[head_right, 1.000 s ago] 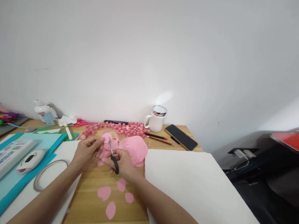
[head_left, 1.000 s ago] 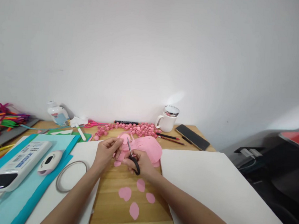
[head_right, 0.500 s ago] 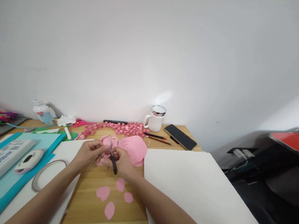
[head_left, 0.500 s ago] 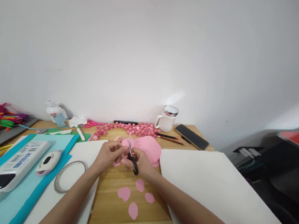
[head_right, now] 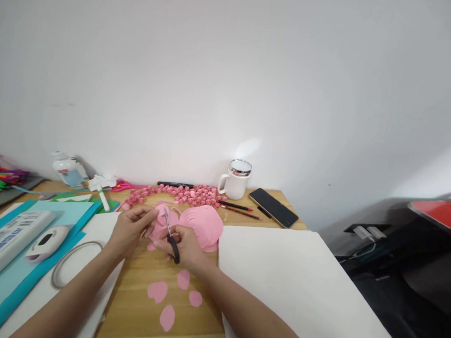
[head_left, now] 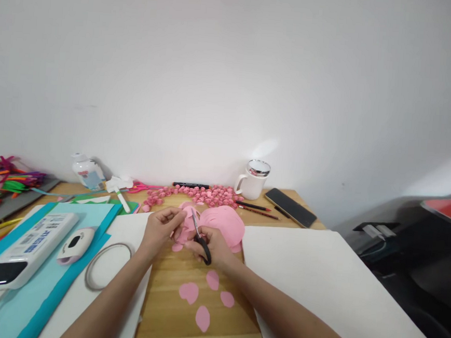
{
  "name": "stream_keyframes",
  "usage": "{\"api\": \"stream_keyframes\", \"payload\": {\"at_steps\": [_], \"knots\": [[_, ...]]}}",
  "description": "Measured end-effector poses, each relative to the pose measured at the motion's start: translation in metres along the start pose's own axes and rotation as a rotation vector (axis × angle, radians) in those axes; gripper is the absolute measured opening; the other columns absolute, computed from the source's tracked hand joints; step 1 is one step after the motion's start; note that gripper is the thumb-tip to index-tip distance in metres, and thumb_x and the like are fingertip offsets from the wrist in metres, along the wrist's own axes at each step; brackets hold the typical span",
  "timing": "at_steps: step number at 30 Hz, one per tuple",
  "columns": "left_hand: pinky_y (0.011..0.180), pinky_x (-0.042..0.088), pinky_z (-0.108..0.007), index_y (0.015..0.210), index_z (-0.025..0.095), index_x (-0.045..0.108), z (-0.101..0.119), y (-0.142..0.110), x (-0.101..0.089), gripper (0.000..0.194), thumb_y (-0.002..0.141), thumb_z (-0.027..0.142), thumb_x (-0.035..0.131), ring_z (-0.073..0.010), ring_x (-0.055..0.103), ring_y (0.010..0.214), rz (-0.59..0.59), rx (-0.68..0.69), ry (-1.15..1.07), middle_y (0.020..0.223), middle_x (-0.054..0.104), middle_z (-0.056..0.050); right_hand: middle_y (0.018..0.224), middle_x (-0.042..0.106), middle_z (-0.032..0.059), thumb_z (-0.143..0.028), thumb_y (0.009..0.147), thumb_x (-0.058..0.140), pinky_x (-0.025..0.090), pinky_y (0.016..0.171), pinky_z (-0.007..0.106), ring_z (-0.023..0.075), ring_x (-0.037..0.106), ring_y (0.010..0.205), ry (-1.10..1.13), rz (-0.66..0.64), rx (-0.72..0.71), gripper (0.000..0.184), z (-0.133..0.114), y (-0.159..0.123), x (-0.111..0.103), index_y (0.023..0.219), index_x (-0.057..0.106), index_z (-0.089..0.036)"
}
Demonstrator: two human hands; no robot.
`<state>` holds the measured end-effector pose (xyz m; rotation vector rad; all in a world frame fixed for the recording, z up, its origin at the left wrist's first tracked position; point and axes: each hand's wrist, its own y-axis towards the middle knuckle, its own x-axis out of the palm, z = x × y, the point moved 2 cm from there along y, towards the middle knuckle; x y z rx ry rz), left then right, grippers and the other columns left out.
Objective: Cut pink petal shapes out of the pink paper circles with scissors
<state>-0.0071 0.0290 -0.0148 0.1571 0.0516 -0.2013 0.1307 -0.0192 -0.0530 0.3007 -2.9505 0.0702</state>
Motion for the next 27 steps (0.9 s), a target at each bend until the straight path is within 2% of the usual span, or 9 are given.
{"api": "stream_keyframes", "payload": {"at_steps": [5, 9, 17, 21, 27], "knots": [[0.034, 0.027, -0.017, 0.065, 0.015, 0.059, 0.001, 0.001, 0.001, 0.022, 0.071, 0.035, 0.067, -0.0045, 0.038, 0.032, 0.069, -0.017, -0.065, 0.044, 0.051, 0.005, 0.046, 0.051, -0.0069, -0.047, 0.057, 0.078, 0.032, 0.038, 0.018, 0.0059, 0.041, 0.037, 0.002, -0.021, 0.013, 0.04, -0.001, -0.001, 0.001, 0.074, 0.061, -0.015], [0.034, 0.026, -0.017, 0.065, 0.016, 0.059, 0.002, -0.001, 0.004, 0.023, 0.072, 0.036, 0.066, -0.0046, 0.036, 0.031, 0.02, -0.021, -0.029, 0.04, 0.048, 0.006, 0.045, 0.05, -0.007, -0.048, 0.057, 0.078, 0.031, 0.036, 0.018, 0.0058, 0.041, 0.037, -0.005, 0.02, -0.024, 0.041, -0.002, 0.001, 0.0, 0.072, 0.06, -0.015], [0.035, 0.025, -0.016, 0.058, 0.016, 0.056, 0.004, 0.0, 0.0, 0.029, 0.072, 0.04, 0.066, -0.0044, 0.033, 0.032, 0.018, 0.013, 0.051, 0.037, 0.042, 0.007, 0.051, 0.054, -0.0062, -0.045, 0.053, 0.081, 0.035, 0.038, 0.018, 0.008, 0.048, 0.04, -0.023, -0.031, 0.019, 0.046, 0.002, 0.001, -0.001, 0.08, 0.061, -0.014], [0.035, 0.028, -0.017, 0.057, 0.016, 0.057, 0.011, -0.001, 0.001, 0.029, 0.069, 0.041, 0.066, -0.0055, 0.036, 0.034, -0.022, 0.015, 0.111, 0.039, 0.043, 0.006, 0.049, 0.052, -0.0067, -0.046, 0.053, 0.081, 0.034, 0.039, 0.018, 0.0077, 0.047, 0.04, -0.045, -0.013, 0.035, 0.045, -0.001, 0.0, -0.001, 0.079, 0.061, -0.014], [0.034, 0.026, -0.017, 0.058, 0.017, 0.054, 0.007, -0.002, 0.002, 0.028, 0.07, 0.04, 0.065, -0.0055, 0.034, 0.032, 0.029, -0.011, 0.045, 0.037, 0.041, 0.008, 0.046, 0.052, -0.0062, -0.048, 0.054, 0.08, 0.03, 0.037, 0.018, 0.0068, 0.043, 0.037, -0.083, -0.007, 0.051, 0.042, -0.002, 0.002, -0.002, 0.072, 0.062, -0.014]]}}
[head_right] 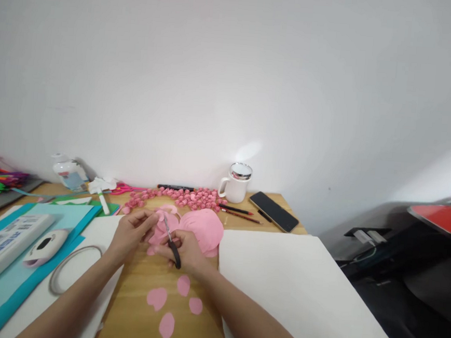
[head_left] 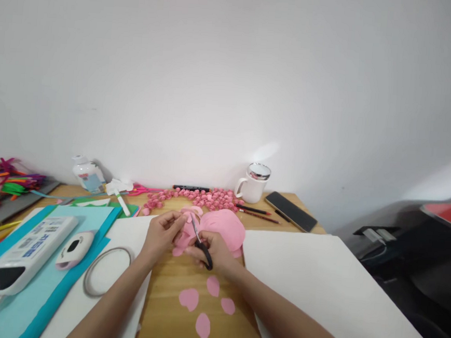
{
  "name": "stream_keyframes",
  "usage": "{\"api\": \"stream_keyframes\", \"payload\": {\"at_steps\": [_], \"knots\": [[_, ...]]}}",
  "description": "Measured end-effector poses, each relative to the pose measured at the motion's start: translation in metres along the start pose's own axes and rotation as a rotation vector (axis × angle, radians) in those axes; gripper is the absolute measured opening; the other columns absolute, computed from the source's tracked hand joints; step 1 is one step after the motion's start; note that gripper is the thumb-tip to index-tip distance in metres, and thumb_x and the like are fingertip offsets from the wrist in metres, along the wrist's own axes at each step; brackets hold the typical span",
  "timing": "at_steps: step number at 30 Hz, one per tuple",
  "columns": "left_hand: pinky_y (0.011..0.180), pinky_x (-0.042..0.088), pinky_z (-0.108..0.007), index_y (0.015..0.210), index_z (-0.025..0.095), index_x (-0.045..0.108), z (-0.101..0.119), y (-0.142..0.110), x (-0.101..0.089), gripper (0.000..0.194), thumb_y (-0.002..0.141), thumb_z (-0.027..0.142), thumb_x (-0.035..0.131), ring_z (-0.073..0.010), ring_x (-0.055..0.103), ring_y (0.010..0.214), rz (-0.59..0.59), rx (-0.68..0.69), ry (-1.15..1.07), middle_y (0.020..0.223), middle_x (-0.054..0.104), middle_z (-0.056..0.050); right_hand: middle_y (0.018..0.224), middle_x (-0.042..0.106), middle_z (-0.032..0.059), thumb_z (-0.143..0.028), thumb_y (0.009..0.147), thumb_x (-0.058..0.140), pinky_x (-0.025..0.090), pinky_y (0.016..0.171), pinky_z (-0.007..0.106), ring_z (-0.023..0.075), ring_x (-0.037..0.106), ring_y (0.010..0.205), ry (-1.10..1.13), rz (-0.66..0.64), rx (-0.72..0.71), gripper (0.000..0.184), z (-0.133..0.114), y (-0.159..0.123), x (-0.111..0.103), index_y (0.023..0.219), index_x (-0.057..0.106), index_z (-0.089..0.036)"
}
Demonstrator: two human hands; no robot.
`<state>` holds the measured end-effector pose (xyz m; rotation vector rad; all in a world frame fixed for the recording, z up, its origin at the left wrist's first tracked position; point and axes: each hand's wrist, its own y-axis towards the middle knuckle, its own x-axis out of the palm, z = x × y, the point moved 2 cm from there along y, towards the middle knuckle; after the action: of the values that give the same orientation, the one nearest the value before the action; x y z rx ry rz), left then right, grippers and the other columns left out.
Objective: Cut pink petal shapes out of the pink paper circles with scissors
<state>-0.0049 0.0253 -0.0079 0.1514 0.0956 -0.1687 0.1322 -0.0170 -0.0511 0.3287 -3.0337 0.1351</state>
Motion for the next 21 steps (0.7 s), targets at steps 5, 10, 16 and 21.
{"api": "stream_keyframes", "payload": {"at_steps": [5, 10, 16, 21], "knots": [[0.039, 0.034, -0.018, 0.062, 0.017, 0.059, -0.008, 0.003, -0.008, 0.023, 0.075, 0.036, 0.063, -0.0071, 0.04, 0.038, 0.162, 0.062, -0.016, 0.043, 0.046, 0.007, 0.05, 0.054, -0.0058, -0.044, 0.055, 0.08, 0.035, 0.04, 0.019, 0.0084, 0.049, 0.041, 0.04, -0.1, -0.013, 0.039, -0.001, -0.001, 0.002, 0.074, 0.061, -0.015], [0.071, 0.05, -0.025, 0.071, 0.017, 0.067, -0.014, 0.008, -0.015, 0.017, 0.073, 0.034, 0.067, -0.0149, 0.061, 0.073, 0.258, 0.133, -0.101, 0.076, 0.068, -0.003, 0.051, 0.054, -0.0061, -0.044, 0.059, 0.078, 0.038, 0.044, 0.021, 0.0094, 0.049, 0.042, 0.135, -0.009, -0.122, 0.039, -0.008, 0.0, 0.002, 0.077, 0.054, -0.018], [0.081, 0.048, -0.031, 0.061, 0.019, 0.07, 0.001, 0.0, 0.001, 0.009, 0.067, 0.026, 0.071, -0.0208, 0.063, 0.084, -0.033, 0.285, 0.064, 0.075, 0.07, -0.005, 0.065, 0.056, -0.0035, -0.048, 0.068, 0.07, 0.045, 0.056, 0.026, 0.0121, 0.054, 0.054, 0.272, 0.263, -0.256, 0.039, -0.013, 0.008, -0.008, 0.087, 0.052, -0.02], [0.071, 0.048, -0.029, 0.076, 0.02, 0.071, 0.003, -0.002, -0.001, 0.012, 0.067, 0.028, 0.072, -0.019, 0.061, 0.079, 0.033, 0.411, 0.135, 0.081, 0.069, -0.005, 0.062, 0.055, -0.0044, -0.036, 0.053, 0.081, 0.04, 0.051, 0.023, 0.0098, 0.048, 0.053, 0.196, 0.378, -0.255, 0.039, -0.03, 0.01, -0.02, 0.079, 0.057, -0.019]]}}
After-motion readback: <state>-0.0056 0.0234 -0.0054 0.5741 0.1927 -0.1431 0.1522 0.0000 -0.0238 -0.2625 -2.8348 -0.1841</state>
